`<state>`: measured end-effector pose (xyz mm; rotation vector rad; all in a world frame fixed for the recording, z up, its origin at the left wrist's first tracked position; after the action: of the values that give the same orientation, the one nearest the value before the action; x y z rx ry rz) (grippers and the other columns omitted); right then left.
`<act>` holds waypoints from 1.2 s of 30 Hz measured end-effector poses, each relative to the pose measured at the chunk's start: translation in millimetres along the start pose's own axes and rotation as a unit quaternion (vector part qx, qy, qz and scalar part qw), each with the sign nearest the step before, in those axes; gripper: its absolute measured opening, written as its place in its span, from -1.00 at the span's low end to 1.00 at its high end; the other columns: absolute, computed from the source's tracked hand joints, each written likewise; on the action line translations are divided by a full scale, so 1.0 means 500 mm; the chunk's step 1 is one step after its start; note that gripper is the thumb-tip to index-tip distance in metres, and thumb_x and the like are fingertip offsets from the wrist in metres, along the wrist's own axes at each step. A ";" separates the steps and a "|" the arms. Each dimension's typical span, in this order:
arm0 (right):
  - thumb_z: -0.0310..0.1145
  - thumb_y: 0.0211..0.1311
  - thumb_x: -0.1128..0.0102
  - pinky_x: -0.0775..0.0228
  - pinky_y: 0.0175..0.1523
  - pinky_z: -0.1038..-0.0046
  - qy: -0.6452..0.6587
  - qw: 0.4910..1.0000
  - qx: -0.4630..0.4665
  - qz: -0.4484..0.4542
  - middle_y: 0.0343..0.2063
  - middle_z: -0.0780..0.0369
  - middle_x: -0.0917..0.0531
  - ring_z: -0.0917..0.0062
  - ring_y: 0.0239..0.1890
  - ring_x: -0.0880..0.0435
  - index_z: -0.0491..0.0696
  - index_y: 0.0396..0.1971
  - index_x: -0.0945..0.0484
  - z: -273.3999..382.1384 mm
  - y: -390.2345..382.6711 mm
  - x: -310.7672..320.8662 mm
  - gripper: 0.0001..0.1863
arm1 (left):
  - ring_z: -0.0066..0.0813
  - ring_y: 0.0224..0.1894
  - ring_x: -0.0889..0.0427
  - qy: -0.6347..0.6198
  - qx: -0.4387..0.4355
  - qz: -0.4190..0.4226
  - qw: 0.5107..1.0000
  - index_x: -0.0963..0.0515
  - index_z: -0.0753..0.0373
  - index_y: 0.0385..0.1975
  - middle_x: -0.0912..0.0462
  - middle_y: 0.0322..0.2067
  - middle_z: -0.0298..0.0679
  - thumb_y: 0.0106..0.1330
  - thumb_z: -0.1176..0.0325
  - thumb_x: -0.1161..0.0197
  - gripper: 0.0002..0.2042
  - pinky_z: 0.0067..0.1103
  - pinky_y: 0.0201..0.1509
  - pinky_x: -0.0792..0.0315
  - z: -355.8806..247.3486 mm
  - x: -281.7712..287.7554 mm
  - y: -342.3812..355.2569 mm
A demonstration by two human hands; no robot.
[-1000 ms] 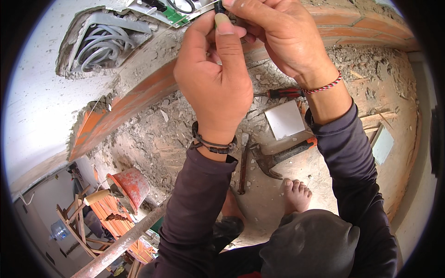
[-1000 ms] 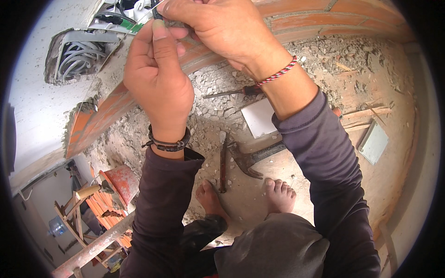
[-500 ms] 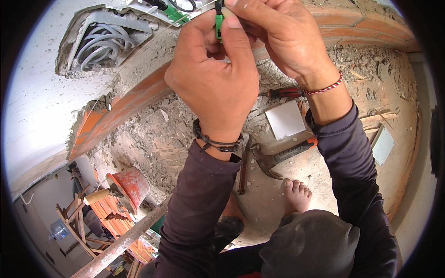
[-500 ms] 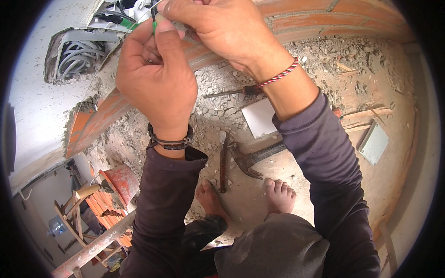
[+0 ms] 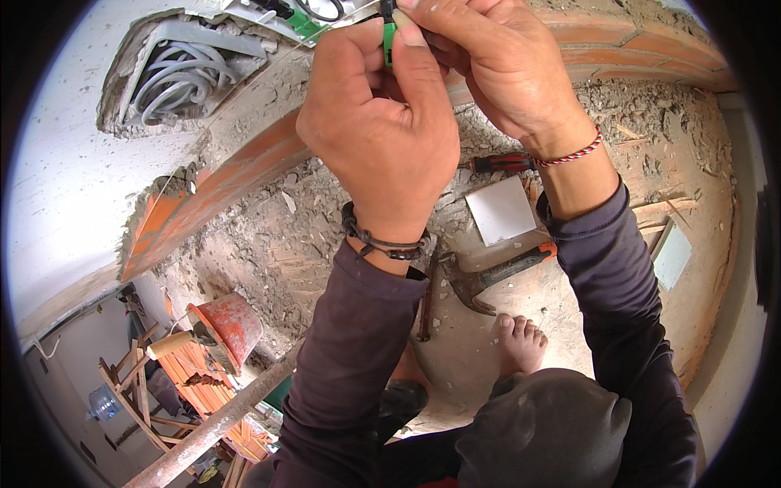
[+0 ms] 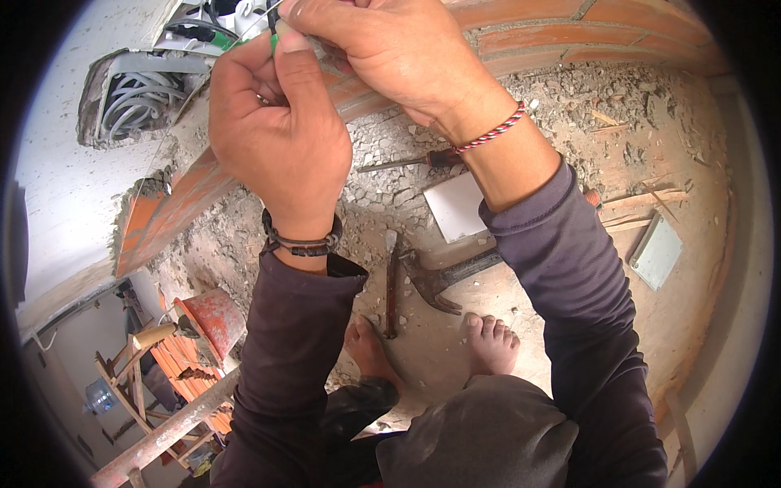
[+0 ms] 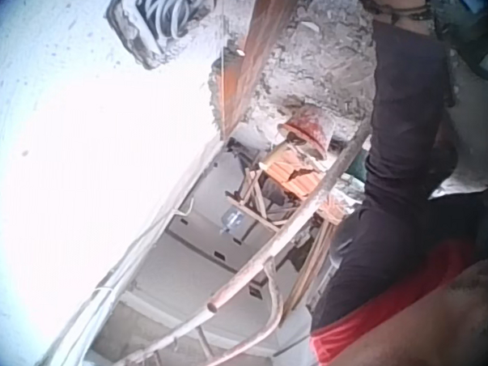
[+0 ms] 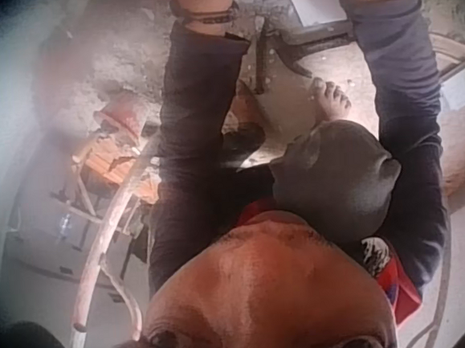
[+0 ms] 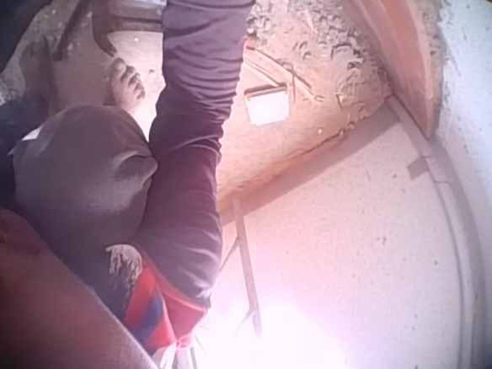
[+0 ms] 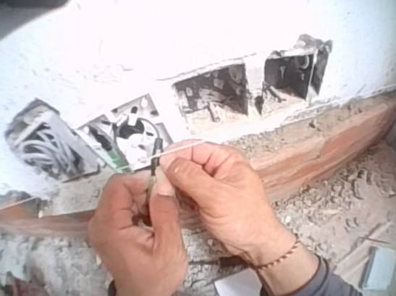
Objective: The person connects electrical wires to a socket plate and then uses a screwdriver to secure the plate into a wall box on an unfinished brick wall.
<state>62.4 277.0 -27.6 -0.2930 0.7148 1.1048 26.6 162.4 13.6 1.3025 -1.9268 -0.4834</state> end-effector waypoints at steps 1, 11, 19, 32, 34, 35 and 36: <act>-0.41 0.47 -0.11 -0.54 -0.16 0.59 -0.002 1.000 0.002 0.004 -0.34 0.26 -0.70 0.63 -0.31 -0.63 -0.20 -0.13 -0.60 0.000 0.000 0.000 -0.82 | -0.77 -0.55 -0.42 0.001 -0.009 -0.002 1.000 -0.56 0.34 -0.29 -0.57 -0.56 -0.43 0.39 0.33 -0.31 -0.82 -0.73 -0.46 -0.31 0.001 0.000 0.000; -0.41 0.48 -0.08 -0.55 -0.19 0.58 0.008 1.000 0.003 0.011 -0.35 0.26 -0.70 0.62 -0.34 -0.63 -0.20 -0.11 -0.59 -0.003 0.002 0.000 -0.81 | -0.75 -0.56 -0.52 0.030 -0.051 -0.009 0.998 -0.55 0.32 -0.32 -0.60 -0.58 -0.39 0.40 0.36 -0.29 -0.84 -0.73 -0.45 -0.38 0.019 -0.003 0.000; -0.40 0.48 -0.08 -0.56 -0.21 0.59 0.005 1.000 -0.008 -0.001 -0.36 0.25 -0.70 0.62 -0.34 -0.64 -0.20 -0.11 -0.59 0.001 0.000 -0.002 -0.80 | -0.70 -0.57 -0.54 0.034 -0.048 -0.007 0.998 -0.55 0.30 -0.35 -0.61 -0.59 -0.37 0.38 0.35 -0.29 -0.85 -0.69 -0.44 -0.40 0.012 -0.003 0.003; -0.40 0.45 -0.14 -0.52 -0.29 0.64 -0.015 1.000 -0.011 -0.006 -0.35 0.28 -0.69 0.67 -0.38 -0.61 -0.17 -0.12 -0.61 0.007 -0.002 -0.008 -0.83 | -0.69 -0.63 -0.53 0.063 -0.042 -0.004 0.997 -0.63 0.32 -0.27 -0.64 -0.61 -0.36 0.32 0.32 -0.36 -0.82 -0.71 -0.51 -0.37 0.021 0.002 0.000; -0.40 0.46 -0.14 -0.50 -0.30 0.65 -0.003 0.999 -0.018 -0.030 -0.36 0.29 -0.69 0.69 -0.39 -0.61 -0.16 -0.12 -0.61 0.013 -0.005 -0.018 -0.83 | -0.70 -0.62 -0.54 0.085 -0.045 -0.004 0.995 -0.65 0.34 -0.23 -0.65 -0.60 -0.35 0.31 0.35 -0.37 -0.82 -0.72 -0.51 -0.38 0.022 0.005 -0.003; -0.40 0.46 -0.14 -0.49 -0.31 0.65 0.002 0.999 -0.021 -0.043 -0.36 0.29 -0.69 0.69 -0.39 -0.60 -0.16 -0.12 -0.61 0.017 -0.007 -0.023 -0.83 | -0.70 -0.61 -0.56 0.105 -0.052 -0.003 0.993 -0.66 0.35 -0.21 -0.67 -0.59 -0.34 0.31 0.37 -0.37 -0.82 -0.72 -0.50 -0.39 0.020 0.006 -0.006; -0.40 0.46 -0.14 -0.48 -0.32 0.67 0.007 0.999 -0.019 -0.044 -0.37 0.30 -0.69 0.71 -0.39 -0.60 -0.16 -0.12 -0.61 0.016 -0.008 -0.024 -0.83 | -0.70 -0.60 -0.57 0.125 -0.059 -0.002 0.990 -0.67 0.36 -0.19 -0.68 -0.58 -0.33 0.31 0.40 -0.37 -0.82 -0.73 -0.49 -0.40 0.018 0.006 -0.008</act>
<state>65.9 271.4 -14.3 -0.3621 0.6866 1.0337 21.4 157.2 6.3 1.2275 -1.6636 -0.4085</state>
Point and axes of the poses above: each hand's wrist, its own y-axis towards the middle knuckle, its own x-axis out of the back of the hand, z = x × y, the point moved 3 cm from there along y, towards the middle knuckle
